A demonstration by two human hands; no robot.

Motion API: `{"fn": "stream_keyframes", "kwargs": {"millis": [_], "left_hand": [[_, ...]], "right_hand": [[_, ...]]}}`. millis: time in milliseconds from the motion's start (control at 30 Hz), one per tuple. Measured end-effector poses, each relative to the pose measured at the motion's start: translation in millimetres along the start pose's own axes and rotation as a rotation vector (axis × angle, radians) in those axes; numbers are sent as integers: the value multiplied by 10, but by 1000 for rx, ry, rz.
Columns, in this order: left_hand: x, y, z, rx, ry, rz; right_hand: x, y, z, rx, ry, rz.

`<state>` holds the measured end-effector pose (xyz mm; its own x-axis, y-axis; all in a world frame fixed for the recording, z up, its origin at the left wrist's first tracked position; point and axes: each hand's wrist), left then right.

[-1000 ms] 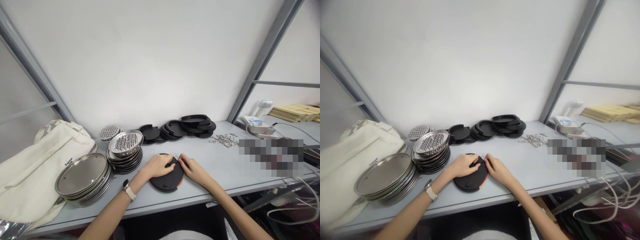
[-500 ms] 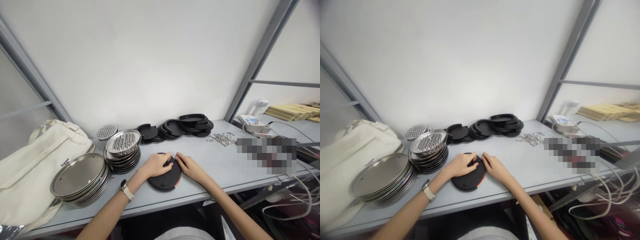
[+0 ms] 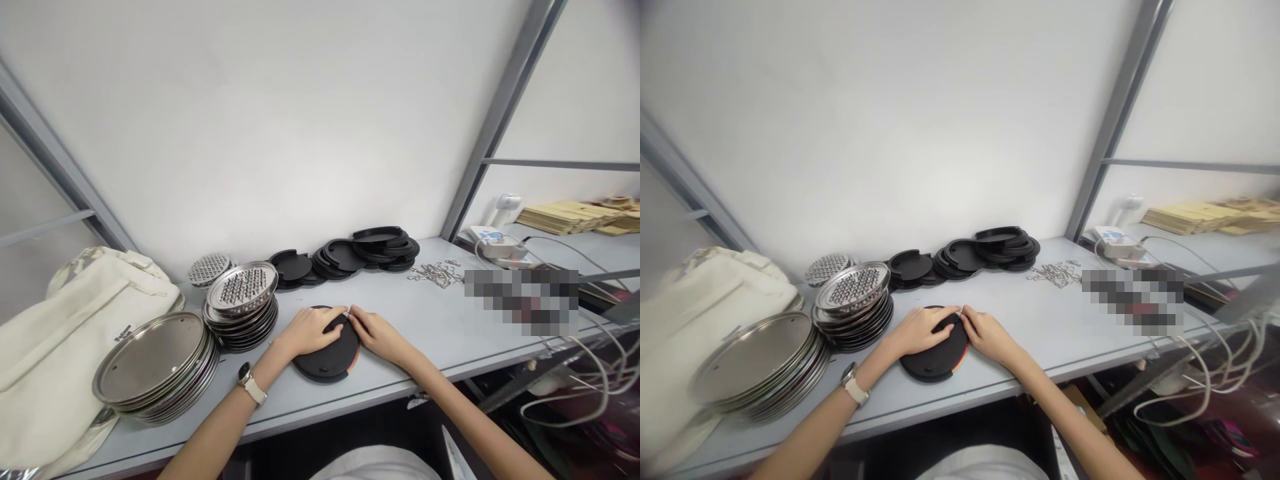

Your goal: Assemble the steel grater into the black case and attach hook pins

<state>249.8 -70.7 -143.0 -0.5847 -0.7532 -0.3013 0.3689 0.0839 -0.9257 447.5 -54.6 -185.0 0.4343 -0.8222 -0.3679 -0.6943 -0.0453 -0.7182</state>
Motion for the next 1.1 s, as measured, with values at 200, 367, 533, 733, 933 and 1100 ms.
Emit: {"fn": "stream_keyframes", "kwargs": {"millis": [200,367,533,733,933,1100], "left_hand": [[-10,-12,3,-10,-11,0],[-13,-23,8,-29,-18,-10],[-7,-1,6,-55,-17,-5],[-3,33,-15,-74,-9,-3],[-4,18,-5,-55,8,-5],[-10,10,4,-58,21,2]], "right_hand": [[12,-10,-22,-20,8,17],[8,-24,-44,-35,20,29],[-3,-8,-62,-25,36,37],[-10,18,-67,19,36,67],[-2,0,-49,21,44,62],[0,-18,-55,-7,42,55]]}}
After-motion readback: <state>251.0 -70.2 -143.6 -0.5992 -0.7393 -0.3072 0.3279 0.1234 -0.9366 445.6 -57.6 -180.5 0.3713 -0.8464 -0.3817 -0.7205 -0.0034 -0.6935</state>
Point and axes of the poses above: each hand's wrist, its own x-axis away from the middle knuckle, its own y-axis out of the palm, z = x × y, and after that the axes turned 7 degrees about z, right-handed
